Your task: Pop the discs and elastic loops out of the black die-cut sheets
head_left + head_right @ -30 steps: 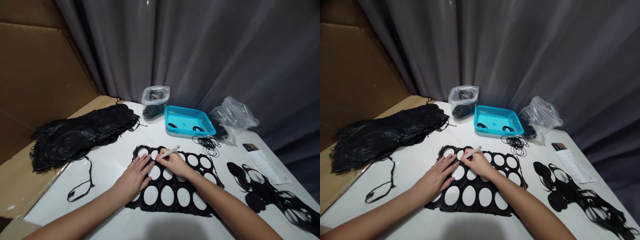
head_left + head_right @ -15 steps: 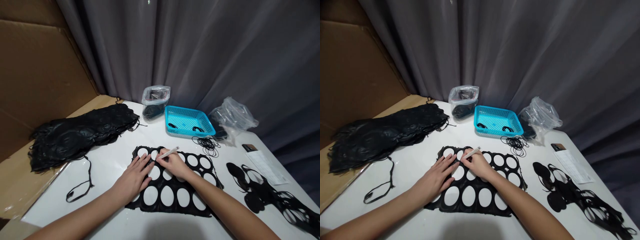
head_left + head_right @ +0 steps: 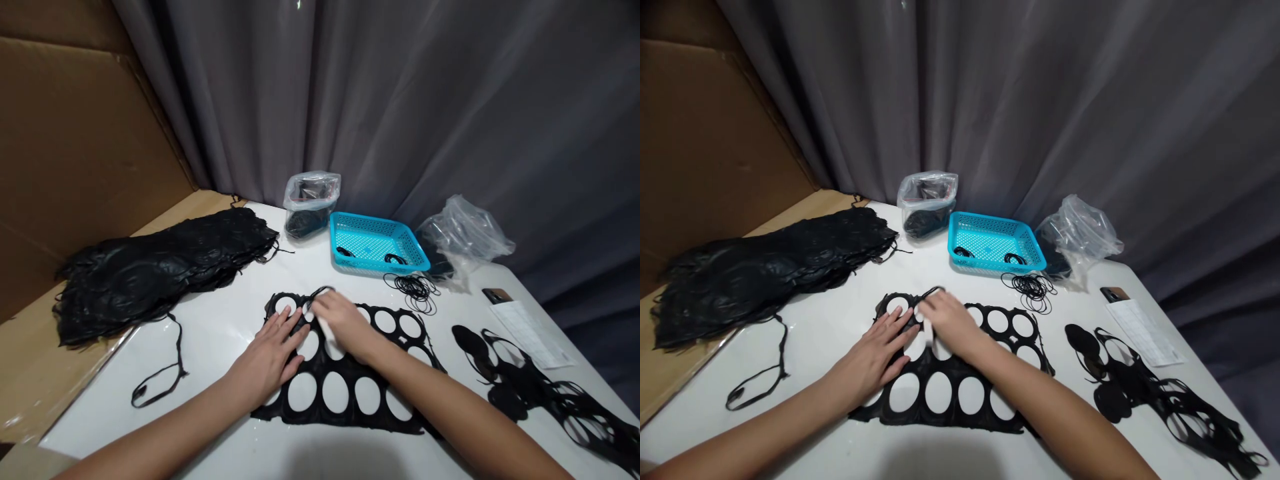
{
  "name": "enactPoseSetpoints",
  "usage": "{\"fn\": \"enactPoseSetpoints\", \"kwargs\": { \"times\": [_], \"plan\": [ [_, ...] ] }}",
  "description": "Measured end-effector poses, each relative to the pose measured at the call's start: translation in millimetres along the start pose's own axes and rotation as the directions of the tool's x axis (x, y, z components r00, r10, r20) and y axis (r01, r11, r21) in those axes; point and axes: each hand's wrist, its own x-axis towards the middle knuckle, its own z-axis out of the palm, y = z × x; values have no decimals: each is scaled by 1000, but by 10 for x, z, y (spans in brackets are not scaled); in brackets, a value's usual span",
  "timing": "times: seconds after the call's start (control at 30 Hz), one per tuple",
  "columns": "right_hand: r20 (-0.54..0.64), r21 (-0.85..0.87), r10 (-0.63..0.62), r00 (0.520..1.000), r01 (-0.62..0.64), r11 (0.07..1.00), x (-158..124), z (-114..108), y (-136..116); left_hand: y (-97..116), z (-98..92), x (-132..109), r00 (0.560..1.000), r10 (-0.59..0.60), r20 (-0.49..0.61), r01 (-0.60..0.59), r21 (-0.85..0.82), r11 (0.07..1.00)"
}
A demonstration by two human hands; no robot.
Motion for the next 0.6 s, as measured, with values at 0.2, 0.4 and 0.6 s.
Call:
{"fn": "enactPoseSetpoints", "kwargs": {
  "times": [0.2,0.4,0.6],
  "plan": [
    [-307,-24,430,849,-458,888,131,-200,561,5,-15,-4,1000,-13,2,13,-17,1000],
    [-309,270,638,706,-577,770,-40,-292,618,16,-14,1,1000,-19,-8,19,24,1000],
    [-83,723,872,483,-573,386,-79,-390,667,4,-40,-12,1000,-24,-3,25,40,999]
  ]
}}
